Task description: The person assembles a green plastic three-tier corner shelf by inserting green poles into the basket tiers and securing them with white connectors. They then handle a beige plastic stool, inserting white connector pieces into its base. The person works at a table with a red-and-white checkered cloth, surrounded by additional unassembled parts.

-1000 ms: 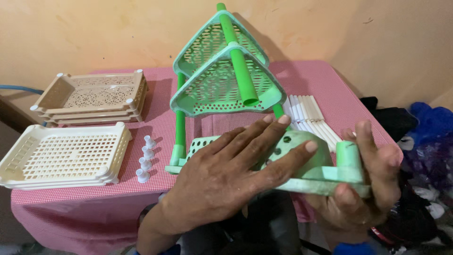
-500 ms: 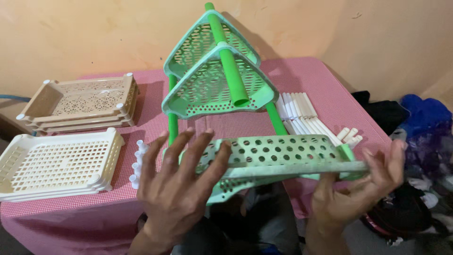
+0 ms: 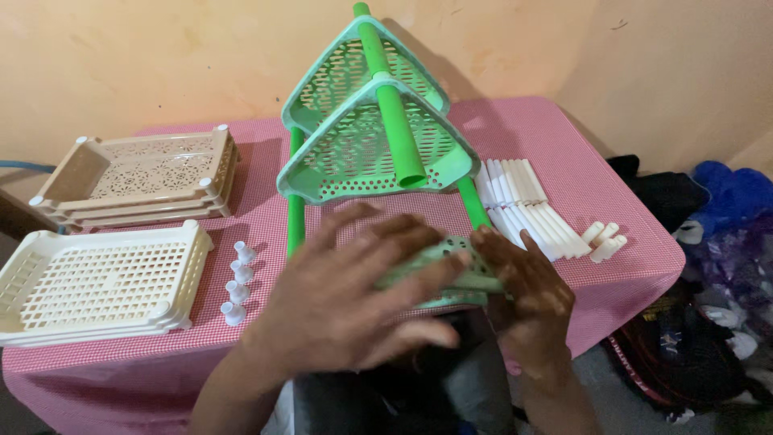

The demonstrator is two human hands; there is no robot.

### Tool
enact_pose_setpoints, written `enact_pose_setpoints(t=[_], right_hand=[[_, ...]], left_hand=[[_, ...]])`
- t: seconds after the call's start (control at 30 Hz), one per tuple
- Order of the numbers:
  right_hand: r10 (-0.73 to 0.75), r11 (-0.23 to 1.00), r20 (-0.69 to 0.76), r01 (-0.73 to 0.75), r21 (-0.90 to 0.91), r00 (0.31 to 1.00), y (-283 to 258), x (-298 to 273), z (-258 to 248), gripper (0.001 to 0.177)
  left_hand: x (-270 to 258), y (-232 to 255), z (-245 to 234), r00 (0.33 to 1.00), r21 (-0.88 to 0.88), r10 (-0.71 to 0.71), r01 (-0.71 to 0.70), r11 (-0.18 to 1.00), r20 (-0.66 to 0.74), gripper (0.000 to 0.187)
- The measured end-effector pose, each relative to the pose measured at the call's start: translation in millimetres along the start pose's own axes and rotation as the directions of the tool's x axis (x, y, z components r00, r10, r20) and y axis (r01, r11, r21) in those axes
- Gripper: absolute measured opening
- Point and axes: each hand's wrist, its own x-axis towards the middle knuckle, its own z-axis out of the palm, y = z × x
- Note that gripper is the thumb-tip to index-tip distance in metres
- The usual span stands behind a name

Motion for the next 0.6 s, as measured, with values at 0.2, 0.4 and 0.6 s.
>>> enact_pose_setpoints(t=[0.2, 0.4, 0.6], right_hand=[[0.016, 1.000, -0.001, -0.016, -0.013, 1.000, 15.4, 0.3, 13.1, 0.064], [0.140, 0.986, 0.042, -0.143, 0.083, 0.989, 20.7, 14.4, 16.6, 0.063], [0.153, 0.977, 0.074, -0.162, 0.141, 0.986, 34.5, 26.2, 27.6, 0.053]], left_hand=[[4.9, -78.2, 4.6, 0.951, 0.128, -0.232, 0.209, 0.970, 0.207, 0.047], [29.5, -101.4, 57.6, 0.945, 0.081, -0.086, 0.064, 0.995, 0.317, 0.059], [26.3, -110.9, 68.8, 0.909, 0.023, -0.129, 0.131, 0.991, 0.395, 0.050]])
